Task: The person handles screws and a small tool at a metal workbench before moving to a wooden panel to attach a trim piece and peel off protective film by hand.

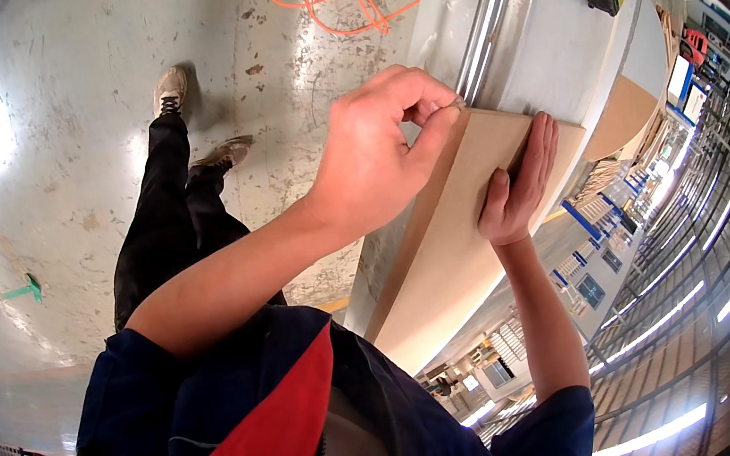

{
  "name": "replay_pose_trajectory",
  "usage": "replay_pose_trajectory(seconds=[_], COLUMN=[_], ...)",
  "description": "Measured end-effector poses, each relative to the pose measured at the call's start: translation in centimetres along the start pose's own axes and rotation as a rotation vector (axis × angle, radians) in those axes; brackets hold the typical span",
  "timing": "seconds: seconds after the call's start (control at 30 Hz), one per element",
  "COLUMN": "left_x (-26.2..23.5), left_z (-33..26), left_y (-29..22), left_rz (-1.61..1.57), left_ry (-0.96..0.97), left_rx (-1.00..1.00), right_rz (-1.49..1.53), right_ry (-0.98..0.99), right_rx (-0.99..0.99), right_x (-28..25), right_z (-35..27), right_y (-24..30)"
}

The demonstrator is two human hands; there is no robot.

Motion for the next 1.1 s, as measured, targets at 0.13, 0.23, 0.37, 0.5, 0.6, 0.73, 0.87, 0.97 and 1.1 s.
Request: replay_pose_trajectory(seconds=[0.13,0.23,0.37,0.5,0.6,0.73,0.87,0.97,1.1], left_x=[-0.1,-0.1,-0.4,0.0,0.2,-0.1,-0.5,-0.4,-0.1], left_z=[-0.1,0.0,-0.3,0.0,0.0,0.1,0.0,0.2,0.2], left_y=[-0.3,-1.0,-0.9,0.0,-0.4,-1.2,-1.1,-0.3,0.0], left_rz=[0.102,0.206,0.256,0.147,0.14,0.264,0.262,0.169,0.119], left_ry=[-0.018,-0.01,0.024,0.004,-0.032,-0.011,0.064,0.095,-0.004], left_rx=[0.085,0.166,0.276,0.119,0.07,0.194,0.321,0.193,0.134], right_rz=[0.005,0.0,0.009,-0.008,-0.006,-0.003,-0.023,-0.023,-0.017], right_ry=[-0.003,-0.011,-0.016,-0.013,-0.014,-0.016,-0.005,0.009,0.005], right_rx=[0.003,0.003,0.013,0.008,0.001,-0.002,-0.004,0.014,-0.001], right_x=[0.0,-0.1,0.1,-0.1,0.0,0.0,0.1,0.1,0.1], right_z=[0.1,0.3,0.8,0.3,0.1,0.4,0.4,0.1,0.1], right_y=[0.2,0.2,0.4,-0.1,-0.1,0.3,0.1,-0.1,0.0])
Point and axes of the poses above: each hand's wrist, its own z-axis towards the middle knuckle, its own x-axis out of the palm, y = z × x, the point moved 6 cm from there along z, towards the middle knuckle, and after that the axes turned 1 degree about -x, right-handed, at the moved point
